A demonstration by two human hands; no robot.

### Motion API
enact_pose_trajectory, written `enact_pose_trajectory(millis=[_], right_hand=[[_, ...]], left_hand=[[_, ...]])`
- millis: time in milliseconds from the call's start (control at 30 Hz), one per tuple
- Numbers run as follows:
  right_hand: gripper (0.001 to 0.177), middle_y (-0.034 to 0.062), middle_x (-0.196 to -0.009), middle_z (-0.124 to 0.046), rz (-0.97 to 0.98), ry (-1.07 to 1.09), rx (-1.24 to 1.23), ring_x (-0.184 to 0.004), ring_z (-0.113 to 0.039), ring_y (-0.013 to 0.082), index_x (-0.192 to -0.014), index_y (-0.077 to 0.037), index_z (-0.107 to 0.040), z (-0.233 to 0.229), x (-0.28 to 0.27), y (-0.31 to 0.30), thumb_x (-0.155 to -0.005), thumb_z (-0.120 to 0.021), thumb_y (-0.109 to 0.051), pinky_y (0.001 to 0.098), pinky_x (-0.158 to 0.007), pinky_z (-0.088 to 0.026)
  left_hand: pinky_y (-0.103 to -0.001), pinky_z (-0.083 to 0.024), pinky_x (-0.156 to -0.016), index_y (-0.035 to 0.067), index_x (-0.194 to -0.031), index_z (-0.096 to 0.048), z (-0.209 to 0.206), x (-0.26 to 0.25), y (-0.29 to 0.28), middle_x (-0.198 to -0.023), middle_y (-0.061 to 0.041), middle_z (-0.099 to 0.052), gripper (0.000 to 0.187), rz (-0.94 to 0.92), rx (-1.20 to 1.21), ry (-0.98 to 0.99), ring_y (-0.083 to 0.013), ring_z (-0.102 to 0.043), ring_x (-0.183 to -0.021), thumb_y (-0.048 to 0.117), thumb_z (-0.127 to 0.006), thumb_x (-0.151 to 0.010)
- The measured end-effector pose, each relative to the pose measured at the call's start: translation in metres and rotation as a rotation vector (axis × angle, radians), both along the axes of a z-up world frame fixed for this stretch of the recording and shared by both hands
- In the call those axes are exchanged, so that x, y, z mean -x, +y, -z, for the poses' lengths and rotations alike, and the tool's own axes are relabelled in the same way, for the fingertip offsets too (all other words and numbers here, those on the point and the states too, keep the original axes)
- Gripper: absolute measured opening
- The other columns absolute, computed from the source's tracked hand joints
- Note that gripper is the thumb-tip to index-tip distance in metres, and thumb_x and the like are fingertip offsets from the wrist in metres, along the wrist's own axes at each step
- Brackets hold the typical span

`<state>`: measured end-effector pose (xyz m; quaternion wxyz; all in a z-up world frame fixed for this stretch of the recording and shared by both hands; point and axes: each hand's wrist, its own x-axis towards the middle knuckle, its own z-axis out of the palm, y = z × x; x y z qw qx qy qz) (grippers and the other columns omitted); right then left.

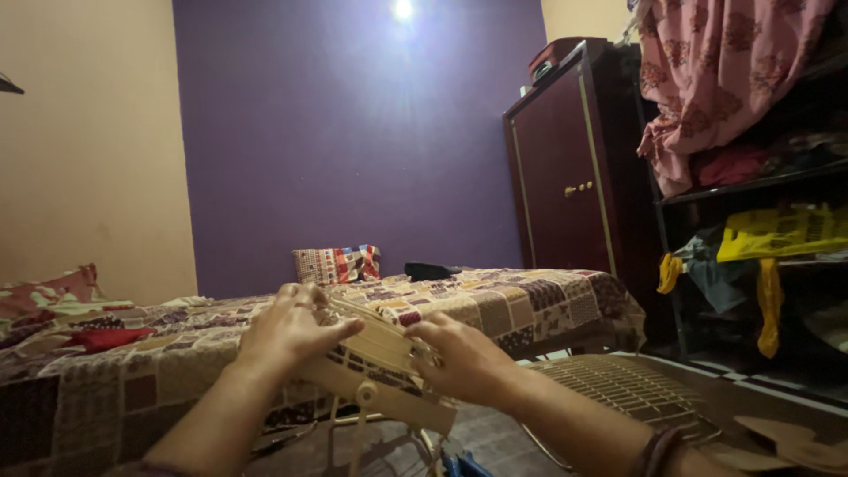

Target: The person disassembles a small electric fan on a table. They remove the front grille, then use pliers to detach the fan blades from the motor housing. The person continues to remove components and place them on the table.

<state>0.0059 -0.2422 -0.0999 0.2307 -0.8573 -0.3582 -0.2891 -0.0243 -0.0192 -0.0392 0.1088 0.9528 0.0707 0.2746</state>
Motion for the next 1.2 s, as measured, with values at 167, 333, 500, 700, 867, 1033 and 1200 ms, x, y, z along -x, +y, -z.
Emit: enact_pose_trajectory(millis=[167, 333, 500, 700, 867, 1033, 1200], right_hand=[[0.048, 0.0121, -0.127, -0.062, 0.153, 0.027, 0.027, -0.107, -0.066, 0.0263, -0.126, -0.007, -0.06, 0.005, 0.009, 0.005, -0.084, -0.072, -0.027, 0.0378, -0.089, -0.057], [0.033, 0.0096, -0.096, -0.073, 0.076, 0.046, 0.3, -0.079, -0.075, 0.0238, -0.094, -0.005, -0.07, 0.023, 0.017, 0.013, -0.099, -0.06, -0.037, 0.0363, -0.068, -0.064], [0.024, 0.0123, -0.09, -0.075, -0.049, 0.313, 0.523, -0.077, -0.075, 0.0254, -0.092, -0.01, -0.074, 0.073, 0.027, 0.032, -0.097, -0.057, -0.025, 0.04, -0.07, -0.061], [0.024, 0.0122, -0.096, -0.076, -0.089, 0.353, 0.603, -0.085, -0.074, 0.0266, -0.1, -0.012, -0.075, 0.098, 0.033, 0.055, -0.094, -0.061, -0.031, 0.041, -0.076, -0.059], [0.028, 0.0121, -0.101, -0.076, -0.111, 0.328, 0.628, -0.09, -0.073, 0.0275, -0.107, -0.015, -0.076, 0.107, 0.042, 0.06, -0.092, -0.064, -0.036, 0.0418, -0.081, -0.057], [0.035, 0.0121, -0.105, -0.076, -0.169, 0.316, 0.598, -0.096, -0.072, 0.0285, -0.113, -0.017, -0.076, 0.112, 0.04, 0.057, -0.09, -0.068, -0.041, 0.0427, -0.086, -0.056], [0.04, 0.0105, -0.107, -0.077, -0.275, 0.433, 0.449, -0.101, -0.073, 0.0271, -0.116, -0.017, -0.076, 0.116, 0.026, 0.057, -0.089, -0.068, -0.044, 0.0395, -0.091, -0.056]], left_hand=[[-0.041, -0.047, -0.115, 0.029, -0.15, -0.045, 0.006, -0.003, 0.0, -0.158, 0.005, -0.042, 0.088, -0.007, 0.0, -0.009, -0.0173, -0.045, -0.143, 0.08, -0.058, -0.079], [-0.045, -0.025, -0.126, 0.03, -0.157, -0.031, 0.013, -0.008, -0.005, -0.168, 0.005, -0.022, 0.091, 0.021, -0.058, -0.046, -0.0182, -0.018, -0.155, 0.081, -0.049, -0.085], [-0.047, -0.026, -0.127, 0.037, -0.159, -0.028, 0.009, 0.006, -0.01, -0.171, 0.003, -0.015, 0.092, 0.014, 0.002, 0.025, -0.0214, -0.016, -0.157, 0.079, -0.055, -0.082], [-0.046, -0.043, -0.117, 0.041, -0.16, -0.022, 0.01, 0.025, -0.029, -0.172, -0.004, -0.007, 0.107, -0.082, -0.054, 0.065, -0.0399, -0.012, -0.156, 0.081, -0.068, -0.072], [-0.048, -0.04, -0.118, 0.039, -0.161, -0.021, 0.01, 0.023, -0.035, -0.169, -0.007, -0.017, 0.11, -0.075, -0.124, 0.02, -0.0386, -0.018, -0.154, 0.079, -0.07, -0.072], [-0.048, -0.035, -0.12, 0.04, -0.161, -0.022, 0.014, 0.016, -0.038, -0.167, -0.011, -0.021, 0.108, -0.045, -0.18, -0.003, -0.0392, -0.022, -0.151, 0.077, -0.072, -0.073], [-0.044, -0.046, -0.114, 0.04, -0.162, -0.02, 0.01, 0.015, -0.037, -0.168, -0.011, -0.022, 0.109, -0.058, -0.191, 0.025, -0.0382, -0.031, -0.15, 0.078, -0.071, -0.073]])
